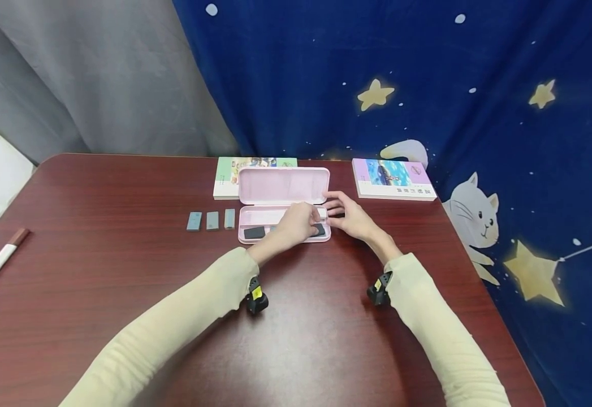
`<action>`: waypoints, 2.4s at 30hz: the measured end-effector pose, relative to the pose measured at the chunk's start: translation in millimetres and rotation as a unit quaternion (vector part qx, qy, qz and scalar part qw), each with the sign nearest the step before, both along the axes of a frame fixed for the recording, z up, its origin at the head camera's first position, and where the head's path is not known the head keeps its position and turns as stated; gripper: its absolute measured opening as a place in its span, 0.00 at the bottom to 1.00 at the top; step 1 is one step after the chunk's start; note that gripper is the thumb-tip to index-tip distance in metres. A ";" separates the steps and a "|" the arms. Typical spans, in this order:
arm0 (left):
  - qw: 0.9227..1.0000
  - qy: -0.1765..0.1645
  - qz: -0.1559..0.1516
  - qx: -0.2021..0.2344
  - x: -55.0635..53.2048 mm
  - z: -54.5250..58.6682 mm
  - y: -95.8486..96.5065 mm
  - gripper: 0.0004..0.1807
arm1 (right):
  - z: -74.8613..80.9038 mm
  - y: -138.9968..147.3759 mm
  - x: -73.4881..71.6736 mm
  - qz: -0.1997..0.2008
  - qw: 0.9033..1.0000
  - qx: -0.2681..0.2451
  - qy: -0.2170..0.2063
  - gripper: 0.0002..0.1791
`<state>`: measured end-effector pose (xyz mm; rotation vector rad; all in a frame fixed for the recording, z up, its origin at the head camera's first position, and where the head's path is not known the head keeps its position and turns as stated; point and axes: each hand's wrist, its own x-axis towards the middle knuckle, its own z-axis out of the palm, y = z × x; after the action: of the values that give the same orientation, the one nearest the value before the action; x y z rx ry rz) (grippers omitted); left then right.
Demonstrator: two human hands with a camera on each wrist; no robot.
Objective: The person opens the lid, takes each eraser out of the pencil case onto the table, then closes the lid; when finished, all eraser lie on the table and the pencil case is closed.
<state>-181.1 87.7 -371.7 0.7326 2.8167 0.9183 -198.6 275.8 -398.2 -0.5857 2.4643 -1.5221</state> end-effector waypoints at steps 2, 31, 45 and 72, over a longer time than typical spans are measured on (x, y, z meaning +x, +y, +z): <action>1.000 0.002 -0.003 -0.008 0.3 -0.4 0.6 0.09 | 0.2 -0.5 0.4 -0.001 1.000 0.001 0.000 0.33; 1.000 0.004 0.016 0.002 5.0 2.8 3.2 0.08 | -1.7 -0.4 0.1 -0.006 1.000 -0.009 -0.005 0.35; 0.967 -0.154 0.066 0.191 -6.1 0.7 -19.7 0.08 | -3.6 2.0 0.5 -0.011 1.000 -0.001 -0.012 0.34; 0.826 -0.330 0.174 0.423 -14.8 2.3 -144.1 0.17 | 0.0 1.1 2.5 -0.012 1.000 0.007 -0.016 0.34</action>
<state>-196.0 -56.4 -369.4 -0.1210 1.8607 2.0395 -196.1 276.9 -398.2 -0.5270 2.4646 -1.5106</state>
